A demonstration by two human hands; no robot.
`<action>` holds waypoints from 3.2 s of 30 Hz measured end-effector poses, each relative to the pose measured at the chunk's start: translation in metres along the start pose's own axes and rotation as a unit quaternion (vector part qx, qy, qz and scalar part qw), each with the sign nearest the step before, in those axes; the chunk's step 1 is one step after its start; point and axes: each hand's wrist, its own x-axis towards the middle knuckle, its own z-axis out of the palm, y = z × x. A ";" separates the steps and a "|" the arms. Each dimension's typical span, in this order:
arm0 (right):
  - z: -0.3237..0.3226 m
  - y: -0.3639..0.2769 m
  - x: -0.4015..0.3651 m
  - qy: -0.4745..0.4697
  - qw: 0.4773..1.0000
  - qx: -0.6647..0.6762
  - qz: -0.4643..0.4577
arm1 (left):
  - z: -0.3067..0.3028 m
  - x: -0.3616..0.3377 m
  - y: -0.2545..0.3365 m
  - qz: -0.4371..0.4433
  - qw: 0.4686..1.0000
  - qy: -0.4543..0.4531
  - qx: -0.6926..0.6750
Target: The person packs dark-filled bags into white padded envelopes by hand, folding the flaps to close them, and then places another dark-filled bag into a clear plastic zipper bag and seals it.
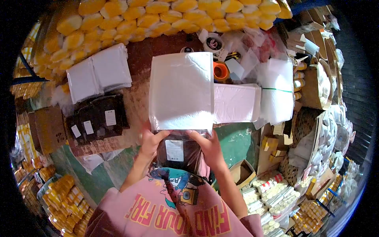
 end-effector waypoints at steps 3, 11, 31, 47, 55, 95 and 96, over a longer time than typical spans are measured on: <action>0.008 -0.004 -0.005 0.035 0.999 -0.002 0.005 | -0.003 -0.001 -0.004 -0.031 0.998 -0.018 -0.042; -0.028 0.021 -0.003 0.079 0.989 -0.104 -0.074 | -0.009 0.001 -0.001 -0.066 0.997 -0.010 -0.037; -0.030 -0.013 0.001 0.016 0.996 0.050 0.075 | -0.007 -0.011 -0.009 -0.125 0.983 0.017 -0.135; -0.051 0.002 -0.017 -0.075 0.992 0.099 0.038 | -0.025 -0.037 -0.020 -0.069 0.991 -0.047 0.105; -0.016 0.002 0.044 -0.101 0.988 0.047 0.106 | -0.030 -0.011 0.008 -0.190 0.977 -0.030 -0.090; -0.028 0.082 0.070 -0.050 0.872 0.220 0.435 | -0.066 -0.006 0.031 -0.341 0.938 0.005 -0.062; -0.033 0.081 0.067 -0.045 0.881 0.211 0.420 | -0.066 -0.011 0.038 -0.286 0.957 -0.018 -0.055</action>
